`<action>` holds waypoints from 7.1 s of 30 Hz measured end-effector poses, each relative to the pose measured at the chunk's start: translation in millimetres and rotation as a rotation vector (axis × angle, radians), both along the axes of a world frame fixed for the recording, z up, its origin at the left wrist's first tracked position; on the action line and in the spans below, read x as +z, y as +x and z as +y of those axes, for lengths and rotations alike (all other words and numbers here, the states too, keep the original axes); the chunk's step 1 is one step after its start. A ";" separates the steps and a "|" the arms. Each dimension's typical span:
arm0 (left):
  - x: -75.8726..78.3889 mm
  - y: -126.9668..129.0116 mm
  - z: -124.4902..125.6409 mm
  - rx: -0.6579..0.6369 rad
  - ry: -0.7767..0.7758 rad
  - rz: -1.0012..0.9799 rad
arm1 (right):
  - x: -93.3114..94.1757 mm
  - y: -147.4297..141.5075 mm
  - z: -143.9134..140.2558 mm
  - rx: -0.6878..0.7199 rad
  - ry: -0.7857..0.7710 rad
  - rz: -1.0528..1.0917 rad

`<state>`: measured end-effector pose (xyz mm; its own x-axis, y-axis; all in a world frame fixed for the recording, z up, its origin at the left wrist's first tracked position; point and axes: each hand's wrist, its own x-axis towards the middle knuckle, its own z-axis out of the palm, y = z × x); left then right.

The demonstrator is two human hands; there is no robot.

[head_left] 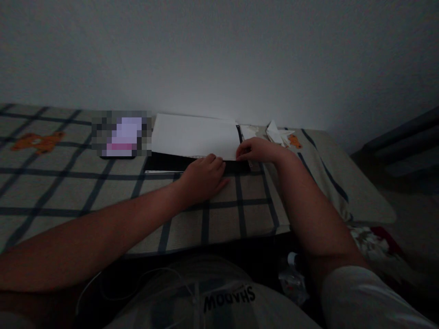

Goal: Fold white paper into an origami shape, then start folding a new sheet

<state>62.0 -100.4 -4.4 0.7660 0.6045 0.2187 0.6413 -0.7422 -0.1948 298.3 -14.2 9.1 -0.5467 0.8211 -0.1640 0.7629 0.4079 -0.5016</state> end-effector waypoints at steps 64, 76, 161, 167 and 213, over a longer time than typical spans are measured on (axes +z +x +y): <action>1.7 -3.2 5.6 0.027 -0.101 -0.036 | -4.0 -19.9 -4.8 0.010 0.024 0.085; 30.0 -33.6 37.5 0.263 -0.220 -0.077 | 5.4 -15.7 -8.4 0.001 -0.012 0.057; 5.4 -2.6 -20.1 0.261 -0.088 0.066 | -8.1 -28.2 -12.8 0.064 0.105 0.149; -2.1 -0.6 -20.8 0.133 -0.087 0.026 | -9.3 -27.9 -11.3 0.062 0.119 0.131; 26.7 -63.0 75.6 0.186 -0.675 -0.166 | -9.2 -61.3 -34.6 0.299 0.421 0.008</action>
